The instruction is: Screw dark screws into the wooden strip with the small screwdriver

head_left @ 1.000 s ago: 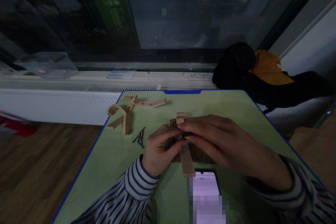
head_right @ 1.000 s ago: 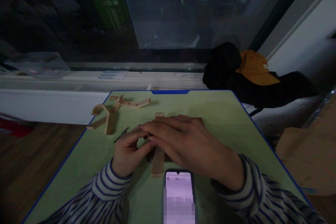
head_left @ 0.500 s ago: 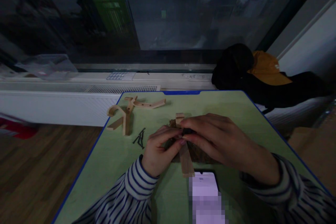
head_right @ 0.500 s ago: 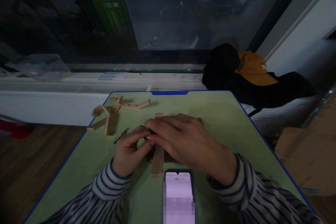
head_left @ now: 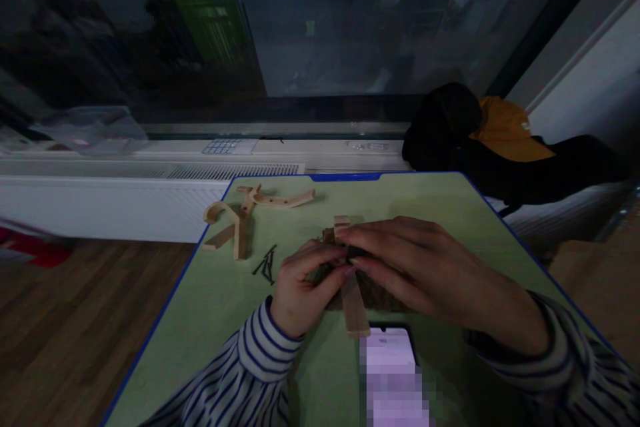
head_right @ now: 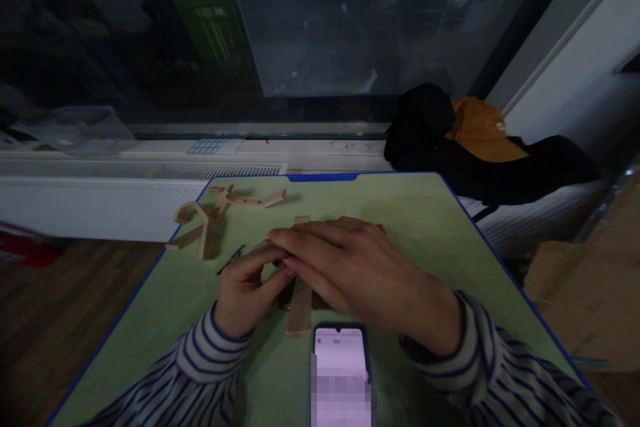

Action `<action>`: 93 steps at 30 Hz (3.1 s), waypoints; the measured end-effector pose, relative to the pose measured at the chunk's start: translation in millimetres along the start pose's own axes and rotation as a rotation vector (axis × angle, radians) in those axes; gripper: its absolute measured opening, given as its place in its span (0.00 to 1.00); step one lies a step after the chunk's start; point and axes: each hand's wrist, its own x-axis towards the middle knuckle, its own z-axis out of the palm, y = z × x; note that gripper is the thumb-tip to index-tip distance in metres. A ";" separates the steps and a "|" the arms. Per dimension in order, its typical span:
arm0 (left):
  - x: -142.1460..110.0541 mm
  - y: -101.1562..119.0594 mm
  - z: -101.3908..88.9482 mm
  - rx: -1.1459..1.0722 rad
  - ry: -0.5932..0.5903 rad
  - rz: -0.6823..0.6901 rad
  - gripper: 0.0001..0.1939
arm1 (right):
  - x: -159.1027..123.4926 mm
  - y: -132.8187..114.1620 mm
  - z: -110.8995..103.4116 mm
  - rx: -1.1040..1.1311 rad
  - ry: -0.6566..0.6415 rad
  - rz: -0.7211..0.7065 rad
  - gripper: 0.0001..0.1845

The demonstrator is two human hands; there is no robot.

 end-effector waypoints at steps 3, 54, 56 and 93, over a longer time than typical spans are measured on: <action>-0.8 -0.5 0.5 0.004 0.008 0.003 0.10 | -0.6 0.2 0.9 -0.014 0.004 0.003 0.18; 4.0 5.7 -8.5 -0.051 -0.095 -0.210 0.08 | 4.1 -1.1 6.2 -0.077 0.138 -0.055 0.11; 5.2 9.0 -7.4 -0.082 -0.106 -0.170 0.10 | 4.3 -1.4 6.2 -0.085 0.133 -0.052 0.09; 4.7 6.2 -2.5 -0.052 -0.033 -0.066 0.04 | 2.2 1.9 8.4 0.057 0.042 0.006 0.15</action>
